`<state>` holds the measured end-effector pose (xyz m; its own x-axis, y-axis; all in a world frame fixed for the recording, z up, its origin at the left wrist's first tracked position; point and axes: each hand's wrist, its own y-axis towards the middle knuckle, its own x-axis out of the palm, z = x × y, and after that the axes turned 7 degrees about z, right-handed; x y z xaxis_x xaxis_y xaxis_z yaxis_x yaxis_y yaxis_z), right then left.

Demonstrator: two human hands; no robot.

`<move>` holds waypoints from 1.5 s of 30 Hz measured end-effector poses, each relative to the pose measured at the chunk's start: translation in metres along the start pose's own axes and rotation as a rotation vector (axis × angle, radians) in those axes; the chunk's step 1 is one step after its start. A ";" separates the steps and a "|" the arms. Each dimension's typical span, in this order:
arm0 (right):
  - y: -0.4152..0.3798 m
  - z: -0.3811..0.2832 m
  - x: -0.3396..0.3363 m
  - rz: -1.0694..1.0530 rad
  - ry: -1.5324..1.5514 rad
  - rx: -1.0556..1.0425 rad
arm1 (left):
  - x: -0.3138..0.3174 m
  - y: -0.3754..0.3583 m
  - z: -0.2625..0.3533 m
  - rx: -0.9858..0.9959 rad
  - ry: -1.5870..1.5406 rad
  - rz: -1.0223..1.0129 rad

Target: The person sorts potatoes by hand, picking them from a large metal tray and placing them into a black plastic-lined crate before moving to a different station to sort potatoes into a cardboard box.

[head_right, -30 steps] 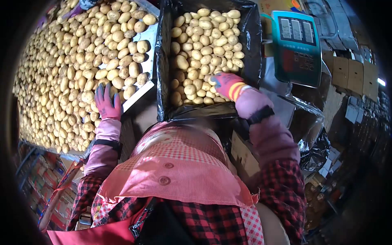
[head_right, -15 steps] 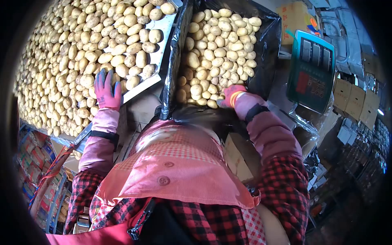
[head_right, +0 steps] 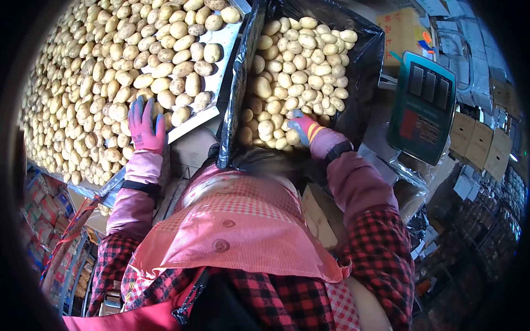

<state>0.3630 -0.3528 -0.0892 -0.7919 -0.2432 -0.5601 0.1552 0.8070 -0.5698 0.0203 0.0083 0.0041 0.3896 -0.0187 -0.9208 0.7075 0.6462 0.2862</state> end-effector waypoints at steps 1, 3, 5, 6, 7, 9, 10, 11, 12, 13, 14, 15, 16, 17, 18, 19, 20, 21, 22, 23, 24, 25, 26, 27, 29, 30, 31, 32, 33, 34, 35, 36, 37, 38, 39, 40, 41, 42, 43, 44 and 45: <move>0.000 0.002 0.008 0.075 -0.040 -0.091 | 0.001 -0.001 0.000 0.006 0.008 0.002; -0.004 0.005 0.004 0.138 -0.375 -0.412 | 0.000 0.000 0.001 0.000 0.020 -0.008; 0.030 0.022 0.024 -0.095 0.176 0.171 | 0.001 0.000 0.000 0.007 0.013 -0.002; 0.045 0.023 0.034 -0.211 0.450 0.464 | 0.001 -0.001 0.000 0.011 0.010 0.003; 0.037 -0.005 0.010 -0.251 0.346 0.422 | 0.001 -0.001 0.001 0.009 0.005 -0.004; 0.029 -0.046 -0.022 -0.304 0.188 0.339 | -0.001 0.002 0.002 0.004 0.001 -0.003; 0.030 -0.045 -0.019 -0.295 0.155 0.301 | -0.002 0.002 0.002 0.005 -0.002 -0.005; 0.030 -0.044 -0.018 -0.283 0.127 0.271 | -0.001 0.000 0.001 0.010 0.000 -0.002; 0.031 -0.043 -0.015 -0.269 0.106 0.249 | 0.000 0.000 -0.001 0.016 0.000 0.002; 0.033 -0.040 -0.012 -0.257 0.096 0.235 | -0.001 0.000 0.000 0.003 0.006 -0.006; 0.036 -0.038 -0.008 -0.248 0.092 0.222 | -0.002 0.001 0.002 -0.011 0.016 -0.012; 0.038 -0.037 -0.008 -0.239 0.100 0.206 | -0.001 0.002 0.000 0.012 -0.027 0.021; 0.039 -0.037 -0.008 -0.233 0.112 0.181 | -0.003 0.003 0.001 0.023 -0.027 0.032; 0.039 -0.035 -0.009 -0.229 0.120 0.152 | -0.003 0.003 0.000 0.014 -0.026 0.035; 0.035 -0.033 -0.009 -0.218 0.130 0.111 | -0.003 0.002 0.000 0.007 -0.029 0.029; 0.030 -0.030 -0.010 -0.188 0.131 0.041 | -0.003 0.002 0.001 0.014 -0.028 0.050; 0.028 -0.026 -0.012 -0.155 0.120 -0.033 | -0.002 0.004 0.000 0.011 -0.027 0.055; 0.024 -0.025 -0.014 -0.118 0.113 -0.096 | -0.002 0.004 -0.001 0.008 -0.023 0.053; 0.016 -0.038 -0.020 -0.051 0.023 -0.159 | -0.003 0.002 0.000 0.014 -0.021 0.040; 0.019 -0.061 -0.031 -0.196 0.235 0.008 | -0.003 0.003 0.001 0.015 -0.023 0.046; 0.021 -0.056 -0.029 -0.119 0.178 -0.119 | -0.003 0.002 0.001 0.009 -0.016 0.037; 0.021 -0.050 -0.028 -0.155 0.187 -0.098 | -0.002 0.002 0.001 0.008 -0.010 0.029; 0.020 -0.045 -0.027 -0.187 0.196 -0.077 | -0.002 0.003 0.002 0.010 -0.005 0.022; 0.022 -0.043 -0.026 -0.192 0.226 -0.137 | -0.004 0.003 0.002 -0.001 -0.005 -0.001; 0.016 -0.037 -0.027 -0.206 0.290 -0.123 | -0.004 0.003 0.004 -0.002 -0.001 -0.007; 0.012 -0.027 -0.026 -0.211 0.292 -0.115 | -0.005 0.003 0.006 -0.002 -0.001 -0.010; 0.012 -0.017 -0.020 -0.132 0.138 -0.212 | -0.003 0.002 0.005 -0.002 0.009 -0.006; 0.012 -0.007 -0.015 -0.041 -0.023 -0.296 | -0.003 0.002 0.005 -0.001 0.014 -0.013; 0.014 -0.011 -0.010 -0.023 0.116 -0.200 | -0.003 0.003 0.006 -0.001 0.022 -0.015; 0.017 -0.025 -0.007 -0.009 0.258 -0.103 | -0.003 0.003 0.006 -0.002 0.030 -0.022; 0.017 -0.034 -0.010 -0.124 0.500 0.031 | -0.002 0.002 0.006 0.007 0.032 -0.010; 0.016 -0.050 -0.016 -0.213 0.758 0.200 | 0.000 0.001 0.005 0.016 0.032 0.002; 0.016 -0.065 -0.023 -0.269 0.973 0.385 | 0.001 0.000 0.003 0.025 0.031 0.014; 0.018 -0.059 -0.020 -0.256 0.878 0.260 | 0.002 0.000 0.002 0.031 0.031 0.016; 0.014 -0.063 -0.023 -0.257 0.972 0.306 | 0.003 0.000 0.001 0.036 0.029 0.018; 0.011 -0.069 -0.027 -0.256 1.065 0.352 | 0.003 -0.001 0.001 0.041 0.026 0.020; 0.006 -0.073 -0.032 -0.254 1.158 0.398 | 0.003 -0.001 0.000 0.045 0.026 0.019; 0.002 -0.073 -0.036 -0.238 0.960 0.235 | 0.003 0.000 0.001 0.049 0.029 0.020; -0.003 -0.070 -0.041 -0.221 0.757 0.077 | 0.003 -0.001 0.001 0.052 0.033 0.021; -0.007 -0.066 -0.045 -0.204 0.550 -0.075 | 0.003 -0.001 0.000 0.053 0.035 0.023; -0.008 -0.063 -0.049 -0.259 0.433 -0.087 | 0.005 -0.002 -0.001 0.054 0.027 0.029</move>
<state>0.3634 -0.3139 -0.0192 -0.9729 -0.2107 -0.0955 -0.1140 0.7959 -0.5946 0.0202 0.0081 -0.0009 0.3950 0.0201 -0.9185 0.7270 0.6043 0.3259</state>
